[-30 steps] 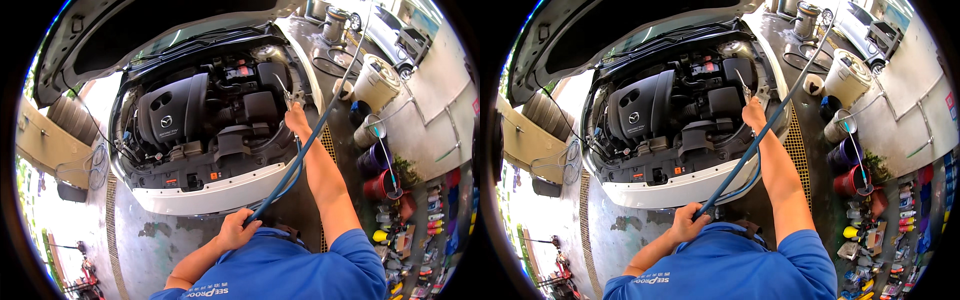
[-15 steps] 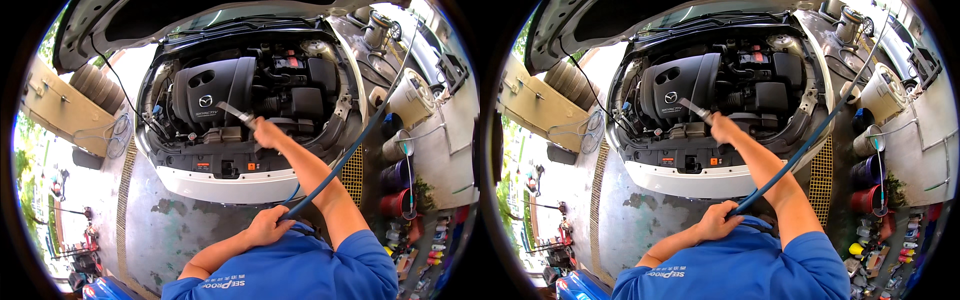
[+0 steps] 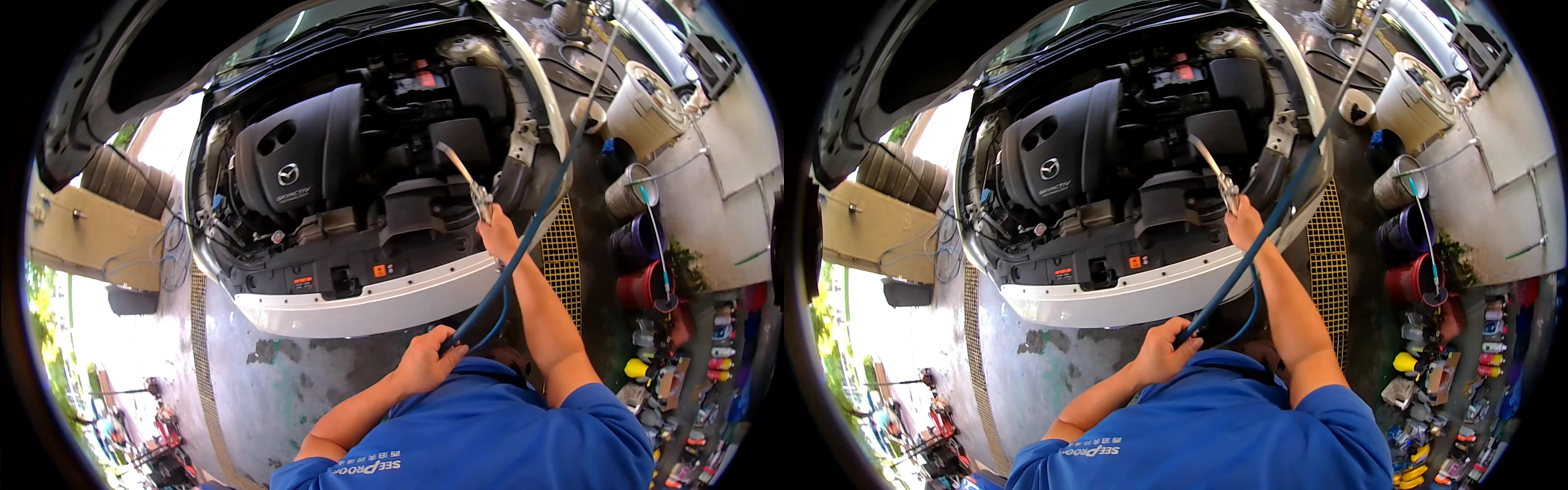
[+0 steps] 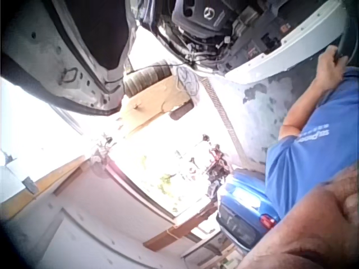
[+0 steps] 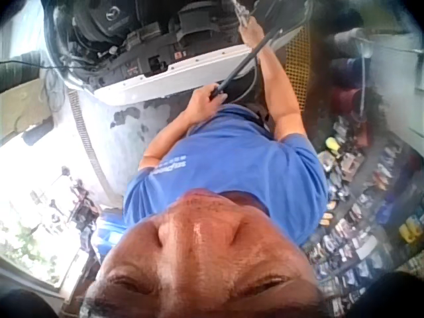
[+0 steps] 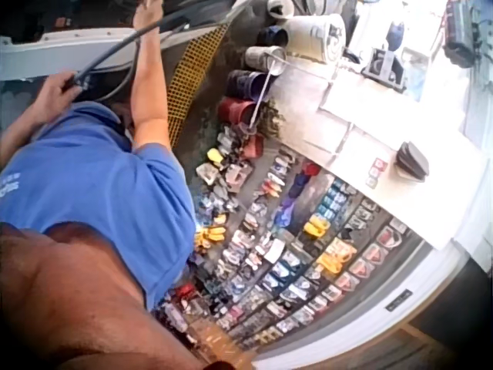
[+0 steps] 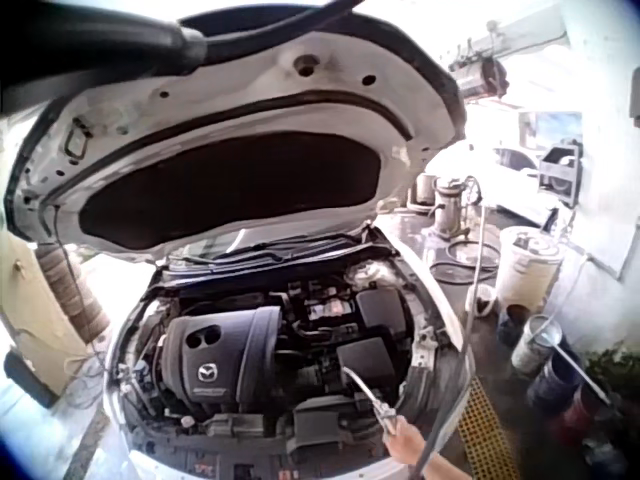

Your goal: The person opens the hood of a car, uses a compressed air nozzle to blow dust off the engine components, fills a plastic jug with water from a wall-mounted faucet, and pours the water into the windshield washer fluid reservoir.

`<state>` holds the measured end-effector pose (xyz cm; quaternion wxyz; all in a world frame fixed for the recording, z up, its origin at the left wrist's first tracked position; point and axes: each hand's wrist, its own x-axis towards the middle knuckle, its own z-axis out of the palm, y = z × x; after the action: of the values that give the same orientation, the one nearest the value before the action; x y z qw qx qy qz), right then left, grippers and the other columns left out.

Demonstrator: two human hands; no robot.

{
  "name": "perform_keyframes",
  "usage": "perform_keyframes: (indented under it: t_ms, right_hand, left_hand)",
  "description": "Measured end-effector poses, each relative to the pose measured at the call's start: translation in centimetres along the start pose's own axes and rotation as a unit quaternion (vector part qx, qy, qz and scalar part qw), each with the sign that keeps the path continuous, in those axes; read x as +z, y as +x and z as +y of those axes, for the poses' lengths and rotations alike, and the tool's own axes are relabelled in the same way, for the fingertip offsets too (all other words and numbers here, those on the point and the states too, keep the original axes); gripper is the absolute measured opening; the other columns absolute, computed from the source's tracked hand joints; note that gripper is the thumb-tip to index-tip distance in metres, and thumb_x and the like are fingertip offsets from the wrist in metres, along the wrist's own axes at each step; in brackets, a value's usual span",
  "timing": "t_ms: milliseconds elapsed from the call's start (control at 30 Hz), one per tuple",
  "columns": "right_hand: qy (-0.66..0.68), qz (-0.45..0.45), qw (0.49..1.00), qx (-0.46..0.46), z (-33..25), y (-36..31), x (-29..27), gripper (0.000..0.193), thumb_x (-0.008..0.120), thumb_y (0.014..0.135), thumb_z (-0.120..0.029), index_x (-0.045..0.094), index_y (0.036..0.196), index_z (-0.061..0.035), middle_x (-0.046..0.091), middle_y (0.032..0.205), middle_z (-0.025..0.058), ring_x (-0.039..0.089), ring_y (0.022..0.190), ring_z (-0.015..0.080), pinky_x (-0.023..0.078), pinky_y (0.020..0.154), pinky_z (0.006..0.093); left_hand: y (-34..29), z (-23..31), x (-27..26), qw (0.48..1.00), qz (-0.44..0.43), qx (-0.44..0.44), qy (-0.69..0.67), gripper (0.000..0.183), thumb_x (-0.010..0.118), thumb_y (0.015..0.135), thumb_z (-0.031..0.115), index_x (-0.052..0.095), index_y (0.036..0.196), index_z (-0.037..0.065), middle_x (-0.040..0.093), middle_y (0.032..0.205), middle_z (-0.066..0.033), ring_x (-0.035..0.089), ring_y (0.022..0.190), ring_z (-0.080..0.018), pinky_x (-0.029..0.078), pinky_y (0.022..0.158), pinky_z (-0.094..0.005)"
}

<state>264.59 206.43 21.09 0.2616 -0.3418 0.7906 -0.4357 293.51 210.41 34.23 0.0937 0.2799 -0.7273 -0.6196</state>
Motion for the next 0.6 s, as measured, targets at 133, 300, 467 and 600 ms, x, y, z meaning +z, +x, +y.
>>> perform_keyframes:
  t_ms: [133,300,467,600]
  right_hand:
    - [0.007,-0.076,0.997,-0.026,3.9,-4.6,-7.4,0.025,0.058,0.088,-0.016,0.049,0.108,-0.0043,0.062,0.086,0.0202,0.061,0.083,0.0379,0.048,0.072,0.0417]
    - [0.005,-0.032,0.999,0.005,11.0,-9.1,-16.1,0.023,0.059,0.087,-0.013,0.048,0.103,-0.0016,0.061,0.085,0.0233,0.06,0.084,0.0414,0.048,0.072,0.0429]
    - [-0.007,0.004,1.0,0.01,15.3,-12.0,-23.4,0.018,0.057,0.087,-0.012,0.046,0.097,-0.002,0.059,0.083,0.0272,0.057,0.087,0.0477,0.047,0.07,0.0456]
    - [-0.031,-0.069,0.997,-0.015,15.2,-12.8,-28.5,0.013,0.053,0.09,-0.013,0.045,0.094,-0.0033,0.058,0.076,0.0269,0.058,0.077,0.0475,0.045,0.063,0.0486]
  left_hand:
    - [3.0,-0.1,3.4,1.0,0.0,-0.001,0.02,0.012,0.065,0.088,0.012,0.058,0.091,0.003,0.053,0.065,-0.0005,0.046,0.062,-0.0057,0.04,0.055,-0.0233]
    - [8.2,2.8,11.6,0.997,-0.048,-0.02,0.062,0.022,0.065,0.088,0.022,0.059,0.09,0.001,0.061,0.071,-0.0092,0.055,0.062,-0.0142,0.045,0.059,-0.0297]
    - [13.6,6.4,22.1,0.992,-0.111,0.026,0.048,0.018,0.067,0.087,0.017,0.057,0.09,0.002,0.053,0.065,-0.003,0.048,0.06,-0.0088,0.041,0.054,-0.0273]
    - [17.2,8.6,27.9,0.982,-0.178,0.052,0.037,0.019,0.067,0.087,0.016,0.056,0.092,0.001,0.057,0.068,-0.0046,0.051,0.06,-0.0105,0.043,0.056,-0.0274]
